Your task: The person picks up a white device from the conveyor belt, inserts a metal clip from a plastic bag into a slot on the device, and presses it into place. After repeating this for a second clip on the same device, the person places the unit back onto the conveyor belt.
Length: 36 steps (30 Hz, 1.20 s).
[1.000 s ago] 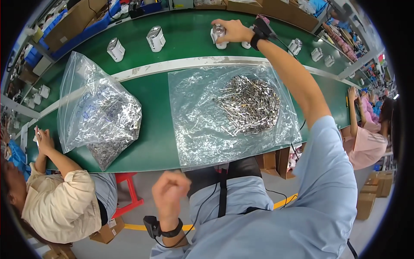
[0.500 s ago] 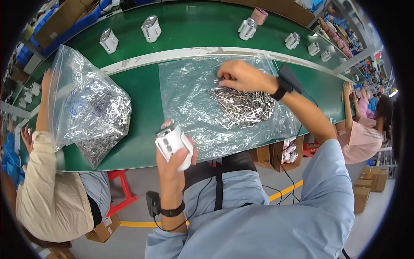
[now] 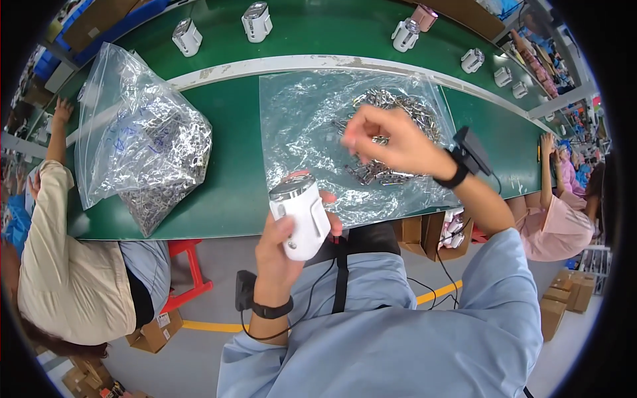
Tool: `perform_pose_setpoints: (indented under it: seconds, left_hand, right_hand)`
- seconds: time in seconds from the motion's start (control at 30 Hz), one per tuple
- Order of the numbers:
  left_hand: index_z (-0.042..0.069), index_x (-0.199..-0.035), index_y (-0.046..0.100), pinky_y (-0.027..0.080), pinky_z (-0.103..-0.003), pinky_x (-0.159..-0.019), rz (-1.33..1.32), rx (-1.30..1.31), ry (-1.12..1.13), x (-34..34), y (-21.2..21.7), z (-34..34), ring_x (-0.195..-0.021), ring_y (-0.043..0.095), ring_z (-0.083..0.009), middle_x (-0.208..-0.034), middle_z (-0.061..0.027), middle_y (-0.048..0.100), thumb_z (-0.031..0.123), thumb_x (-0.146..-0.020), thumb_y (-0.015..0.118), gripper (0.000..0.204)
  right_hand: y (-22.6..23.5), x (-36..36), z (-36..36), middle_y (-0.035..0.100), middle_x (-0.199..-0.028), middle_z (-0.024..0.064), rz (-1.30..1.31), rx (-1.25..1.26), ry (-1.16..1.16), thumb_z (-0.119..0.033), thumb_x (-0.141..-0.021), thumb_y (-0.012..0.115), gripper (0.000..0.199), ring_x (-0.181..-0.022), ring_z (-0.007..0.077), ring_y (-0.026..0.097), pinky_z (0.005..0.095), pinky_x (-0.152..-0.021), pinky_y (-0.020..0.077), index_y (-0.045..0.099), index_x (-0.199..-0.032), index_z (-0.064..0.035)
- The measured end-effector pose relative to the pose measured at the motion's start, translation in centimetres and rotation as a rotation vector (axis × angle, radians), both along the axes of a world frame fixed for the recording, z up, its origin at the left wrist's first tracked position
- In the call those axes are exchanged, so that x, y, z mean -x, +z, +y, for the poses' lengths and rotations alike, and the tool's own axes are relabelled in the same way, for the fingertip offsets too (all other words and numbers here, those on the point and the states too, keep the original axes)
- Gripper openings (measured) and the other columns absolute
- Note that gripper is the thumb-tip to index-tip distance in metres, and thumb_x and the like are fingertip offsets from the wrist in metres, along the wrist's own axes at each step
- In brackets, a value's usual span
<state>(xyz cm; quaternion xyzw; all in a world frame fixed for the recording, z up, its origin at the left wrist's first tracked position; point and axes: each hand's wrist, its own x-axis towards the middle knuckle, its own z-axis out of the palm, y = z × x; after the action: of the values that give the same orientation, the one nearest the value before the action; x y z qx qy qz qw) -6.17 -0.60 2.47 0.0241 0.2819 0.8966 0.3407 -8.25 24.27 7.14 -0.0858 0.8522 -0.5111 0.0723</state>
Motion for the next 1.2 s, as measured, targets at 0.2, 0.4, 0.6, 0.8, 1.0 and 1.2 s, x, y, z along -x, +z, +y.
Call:
perform_pose_setpoints:
  seconds: [0.2, 0.4, 0.6, 0.8, 1.0, 1.2]
  left_hand:
    - [-0.005, -0.138, 0.037, 0.053, -0.036, -0.064, -0.047, -0.356, -0.257, 0.8, 0.2, -0.4, -0.068, 0.064, -0.0306, -0.112, -0.0298, 0.056, 0.052, -0.069, 0.070, 0.096]
    - [-0.010, -0.133, 0.040, 0.048, -0.036, -0.049, 0.090, -0.371, -0.467, 0.3, -1.4, -0.8, -0.057, 0.061, -0.0286, -0.101, -0.0250, 0.056, 0.056, -0.060, 0.073, 0.104]
    - [-0.006, -0.135, 0.044, 0.052, -0.031, -0.073, 0.211, -0.100, -0.334, -0.4, -0.1, -0.5, -0.087, 0.064, -0.0254, -0.112, -0.0243, 0.057, 0.039, -0.062, 0.074, 0.091]
    - [-0.001, -0.137, 0.045, 0.045, -0.031, -0.092, 0.364, 0.175, -0.332, 0.2, -0.1, 0.5, -0.105, 0.060, -0.0192, -0.121, -0.0148, 0.060, 0.023, -0.067, 0.075, 0.080]
    - [0.002, -0.138, 0.044, 0.043, -0.031, -0.095, 0.501, 0.284, -0.324, -0.2, 0.4, 0.8, -0.108, 0.059, -0.0190, -0.119, -0.0126, 0.061, 0.013, -0.071, 0.074, 0.074]
    - [0.003, -0.140, 0.042, 0.044, -0.031, -0.094, 0.417, 0.239, -0.244, -0.7, 0.2, 1.2, -0.110, 0.059, -0.0184, -0.119, -0.0125, 0.061, 0.013, -0.078, 0.072, 0.070]
  right_hand:
    - [0.2, -3.2, -2.5, 0.065, -0.087, 0.0080, 0.357, 0.101, 0.162, -0.002, -0.088, 0.070, 0.007, -0.082, 0.0150, 0.065, 0.0233, -0.062, 0.0508, 0.063, -0.091, -0.0017]
    - [-0.2, -5.4, -3.2, 0.063, -0.092, 0.0041, 0.371, 0.134, 0.215, -0.002, -0.090, 0.068, 0.010, -0.086, 0.0124, 0.063, 0.0239, -0.066, 0.0511, 0.062, -0.097, -0.0012]
    - [-3.6, -7.5, -5.2, 0.062, -0.092, 0.0026, -0.490, 1.064, -0.181, -0.008, -0.095, 0.061, 0.009, -0.084, 0.0098, 0.061, 0.0241, -0.066, 0.0515, 0.060, -0.103, -0.0027]
    - [-5.1, -5.7, -3.5, 0.061, -0.090, 0.0021, -0.440, 0.912, -0.203, -0.011, -0.097, 0.057, 0.009, -0.081, 0.0071, 0.059, 0.0232, -0.062, 0.0504, 0.061, -0.100, -0.0026]
    - [-5.9, -5.9, -3.9, 0.061, -0.083, 0.0007, -0.575, 1.076, -0.285, -0.013, -0.097, 0.057, 0.012, -0.067, 0.0072, 0.058, 0.0245, -0.052, 0.0478, 0.060, -0.096, -0.0008]
    - [-4.3, -6.0, -2.9, 0.061, -0.076, 0.0017, -0.490, 0.993, -0.236, -0.014, -0.099, 0.056, 0.015, -0.059, 0.0081, 0.057, 0.0238, -0.050, 0.0462, 0.060, -0.094, -0.0005]
